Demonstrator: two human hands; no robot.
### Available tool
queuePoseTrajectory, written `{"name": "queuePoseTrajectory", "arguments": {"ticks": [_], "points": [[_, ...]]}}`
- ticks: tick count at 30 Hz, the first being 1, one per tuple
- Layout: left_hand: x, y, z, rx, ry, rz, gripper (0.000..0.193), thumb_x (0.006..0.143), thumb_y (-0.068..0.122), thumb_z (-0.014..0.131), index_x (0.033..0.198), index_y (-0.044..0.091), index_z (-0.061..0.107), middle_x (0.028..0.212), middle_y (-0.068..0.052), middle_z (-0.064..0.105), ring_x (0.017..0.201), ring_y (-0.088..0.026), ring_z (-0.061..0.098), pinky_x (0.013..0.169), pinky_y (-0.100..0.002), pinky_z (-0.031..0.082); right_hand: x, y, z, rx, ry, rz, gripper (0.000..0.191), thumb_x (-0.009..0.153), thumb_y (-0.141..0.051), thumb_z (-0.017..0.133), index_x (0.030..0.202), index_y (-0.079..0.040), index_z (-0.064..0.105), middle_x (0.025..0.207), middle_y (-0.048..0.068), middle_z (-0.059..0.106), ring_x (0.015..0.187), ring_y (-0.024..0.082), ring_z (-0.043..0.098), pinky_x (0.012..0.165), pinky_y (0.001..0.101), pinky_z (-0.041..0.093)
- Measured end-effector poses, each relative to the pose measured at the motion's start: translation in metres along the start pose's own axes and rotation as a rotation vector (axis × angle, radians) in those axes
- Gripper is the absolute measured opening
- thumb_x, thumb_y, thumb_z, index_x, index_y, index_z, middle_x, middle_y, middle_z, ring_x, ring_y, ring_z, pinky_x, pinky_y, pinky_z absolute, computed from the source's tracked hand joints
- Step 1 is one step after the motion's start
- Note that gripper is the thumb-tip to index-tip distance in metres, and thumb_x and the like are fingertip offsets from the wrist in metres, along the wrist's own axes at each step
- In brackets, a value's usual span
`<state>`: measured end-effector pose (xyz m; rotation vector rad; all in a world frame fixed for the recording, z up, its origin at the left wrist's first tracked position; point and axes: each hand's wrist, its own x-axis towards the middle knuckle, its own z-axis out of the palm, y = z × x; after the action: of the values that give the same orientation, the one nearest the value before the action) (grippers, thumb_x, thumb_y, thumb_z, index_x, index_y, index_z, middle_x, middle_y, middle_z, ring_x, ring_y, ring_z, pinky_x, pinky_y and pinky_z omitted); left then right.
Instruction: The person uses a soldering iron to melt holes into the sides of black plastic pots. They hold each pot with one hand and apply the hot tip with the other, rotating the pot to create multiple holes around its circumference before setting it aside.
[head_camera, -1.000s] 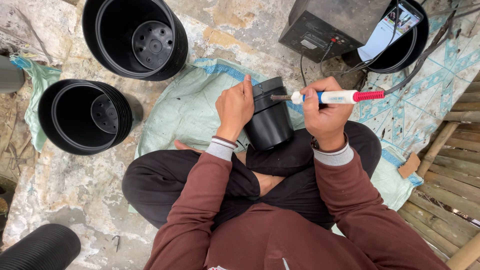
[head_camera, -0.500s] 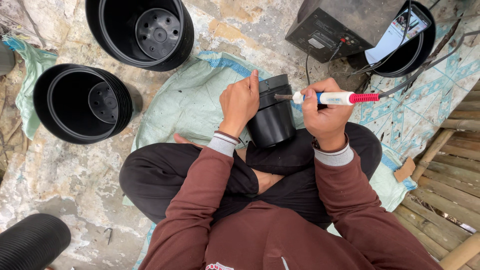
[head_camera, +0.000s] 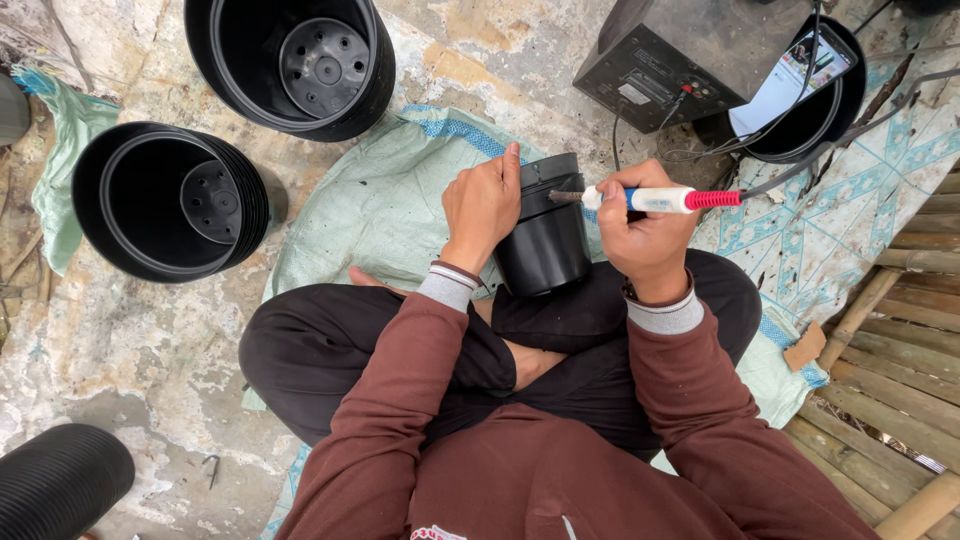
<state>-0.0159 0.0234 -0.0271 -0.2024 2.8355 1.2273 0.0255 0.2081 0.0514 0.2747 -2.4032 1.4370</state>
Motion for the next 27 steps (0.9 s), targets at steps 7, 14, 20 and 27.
{"name": "queuePoseTrajectory", "arguments": {"ticks": [7,14,20,27], "points": [[-0.0001,0.0006,-0.0007,-0.007,0.01,0.001,0.059,0.105,0.047,0.042,0.066,0.011,0.068,0.057,-0.017,0.063,0.055,-0.043,0.061,0.055,-0.052,0.045,-0.0012,-0.0046,-0.0031,-0.007,0.024,-0.038,0.006,0.101,-0.001,0.065,0.095,0.001,0.066,0.076,0.007,0.066,0.062,0.011,0.058,0.056,0.0241,0.045],[0.0,0.0022,-0.0011,-0.003,0.003,-0.01,0.06,0.105,0.047,0.043,0.066,0.01,0.07,0.059,-0.018,0.064,0.058,-0.043,0.063,0.057,-0.053,0.046,-0.0003,-0.004,0.0,-0.026,-0.002,-0.047,0.007,0.1,-0.001,0.065,0.093,0.001,0.065,0.074,0.008,0.066,0.061,0.012,0.06,0.059,0.0268,0.046],[0.0009,0.0018,-0.0012,0.0,0.035,0.013,0.058,0.105,0.047,0.044,0.067,0.011,0.071,0.058,-0.018,0.064,0.057,-0.044,0.062,0.055,-0.053,0.045,-0.0014,-0.002,0.0001,-0.018,0.015,-0.045,0.007,0.1,-0.001,0.066,0.094,0.001,0.065,0.077,0.008,0.067,0.062,0.012,0.059,0.06,0.0267,0.046],[0.0017,0.0024,-0.0017,-0.002,-0.008,0.009,0.061,0.106,0.046,0.043,0.065,0.01,0.069,0.056,-0.017,0.063,0.055,-0.042,0.062,0.055,-0.051,0.045,-0.0028,0.0009,0.0011,-0.001,0.022,-0.037,0.006,0.1,0.0,0.065,0.094,0.001,0.065,0.08,0.008,0.068,0.065,0.011,0.06,0.058,0.0245,0.047]]}}
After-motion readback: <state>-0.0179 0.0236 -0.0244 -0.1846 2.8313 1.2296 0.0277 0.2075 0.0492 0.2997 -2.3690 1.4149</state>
